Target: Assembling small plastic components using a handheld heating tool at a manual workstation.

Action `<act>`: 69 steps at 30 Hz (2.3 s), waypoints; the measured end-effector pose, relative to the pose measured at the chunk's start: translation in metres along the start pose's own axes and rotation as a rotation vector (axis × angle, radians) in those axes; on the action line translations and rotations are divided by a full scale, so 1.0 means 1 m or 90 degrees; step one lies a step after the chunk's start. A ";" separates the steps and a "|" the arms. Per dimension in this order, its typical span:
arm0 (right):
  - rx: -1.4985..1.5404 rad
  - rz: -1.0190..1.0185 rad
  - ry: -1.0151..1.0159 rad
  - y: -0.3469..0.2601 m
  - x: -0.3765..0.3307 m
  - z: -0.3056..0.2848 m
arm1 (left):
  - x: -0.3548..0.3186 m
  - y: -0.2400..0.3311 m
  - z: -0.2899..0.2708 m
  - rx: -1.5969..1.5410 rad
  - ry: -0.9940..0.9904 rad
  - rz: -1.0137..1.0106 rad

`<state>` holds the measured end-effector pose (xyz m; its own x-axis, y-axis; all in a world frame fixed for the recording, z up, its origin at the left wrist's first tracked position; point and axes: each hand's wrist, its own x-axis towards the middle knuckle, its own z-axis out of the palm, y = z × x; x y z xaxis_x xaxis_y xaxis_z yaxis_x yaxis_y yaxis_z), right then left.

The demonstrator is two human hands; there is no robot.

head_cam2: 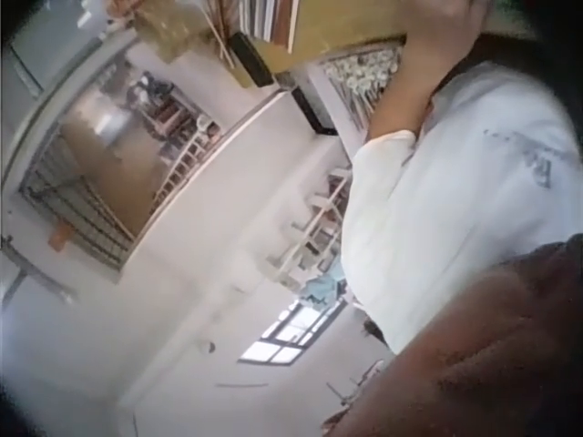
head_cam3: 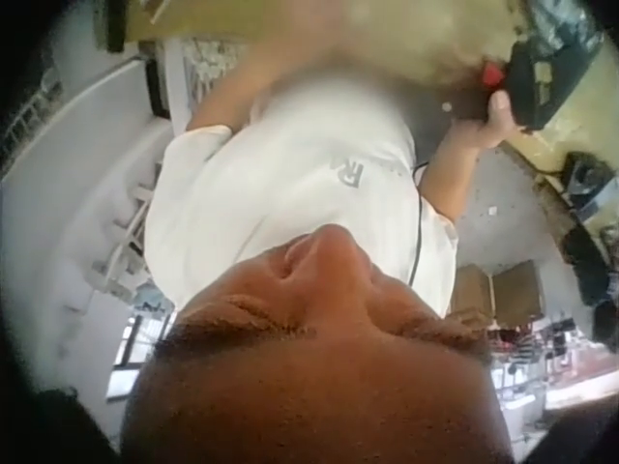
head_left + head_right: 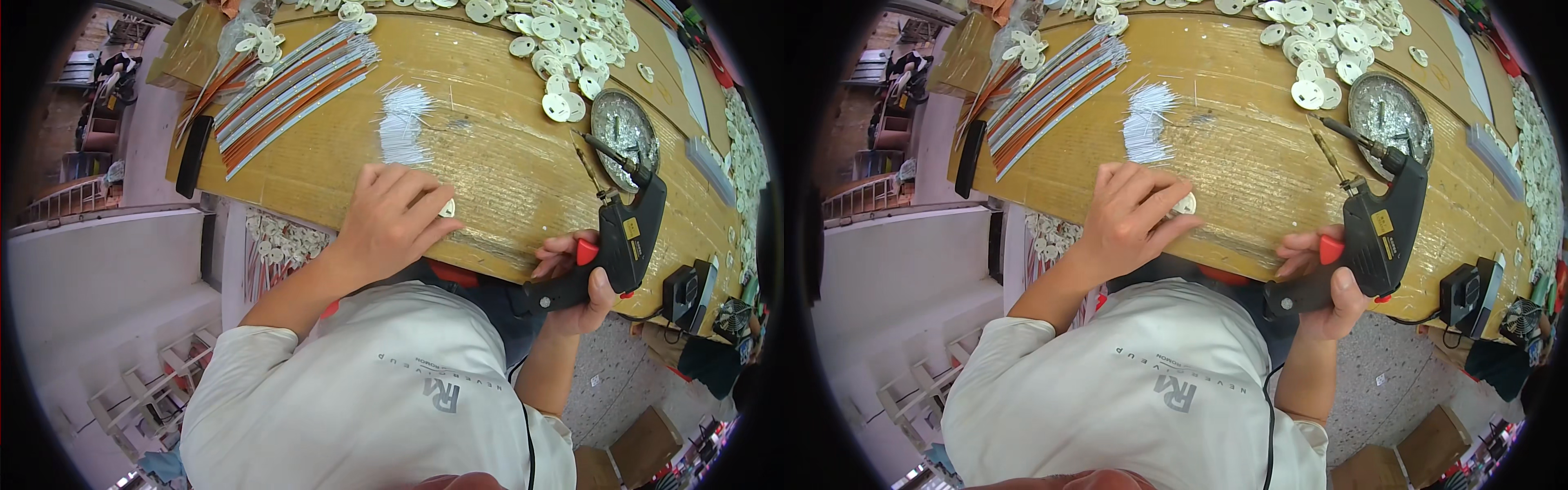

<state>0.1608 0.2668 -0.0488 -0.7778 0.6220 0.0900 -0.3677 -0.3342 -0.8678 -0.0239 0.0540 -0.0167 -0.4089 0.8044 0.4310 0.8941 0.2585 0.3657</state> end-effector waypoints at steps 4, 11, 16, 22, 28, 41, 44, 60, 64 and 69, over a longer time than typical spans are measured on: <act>0.013 0.001 -0.010 0.000 0.000 -0.002 | -0.003 0.004 -0.001 0.095 0.017 -0.051; -0.004 -0.001 -0.010 -0.001 -0.002 -0.004 | -0.006 0.004 -0.012 0.017 -0.039 -0.005; -0.008 0.003 -0.006 -0.001 -0.001 -0.003 | -0.005 0.008 0.000 -0.002 0.006 -0.050; -0.006 0.000 -0.012 0.002 0.001 -0.001 | 0.019 -0.012 -0.016 -0.021 0.045 -0.086; -0.003 0.005 -0.014 0.000 0.000 -0.004 | 0.105 -0.079 -0.014 0.069 -0.043 0.047; -0.025 0.014 -0.014 0.003 0.000 -0.010 | 0.141 -0.115 -0.001 0.052 -0.306 0.134; -0.021 0.011 -0.013 0.002 0.000 -0.008 | 0.132 -0.110 -0.007 0.036 -0.189 0.155; -0.190 0.087 -0.068 -0.009 -0.025 0.015 | -0.015 -0.007 -0.011 -0.253 0.004 -0.244; -0.345 0.047 -0.249 -0.005 -0.024 -0.009 | -0.017 -0.007 0.002 -0.224 0.079 -0.227; -0.416 0.002 -0.188 -0.011 -0.014 0.027 | -0.017 -0.014 0.006 -0.241 0.098 -0.200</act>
<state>0.1617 0.2424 -0.0273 -0.9181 0.3725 0.1353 -0.0565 0.2148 -0.9750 -0.0286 0.0397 -0.0344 -0.6952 0.6232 0.3583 0.6065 0.2410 0.7576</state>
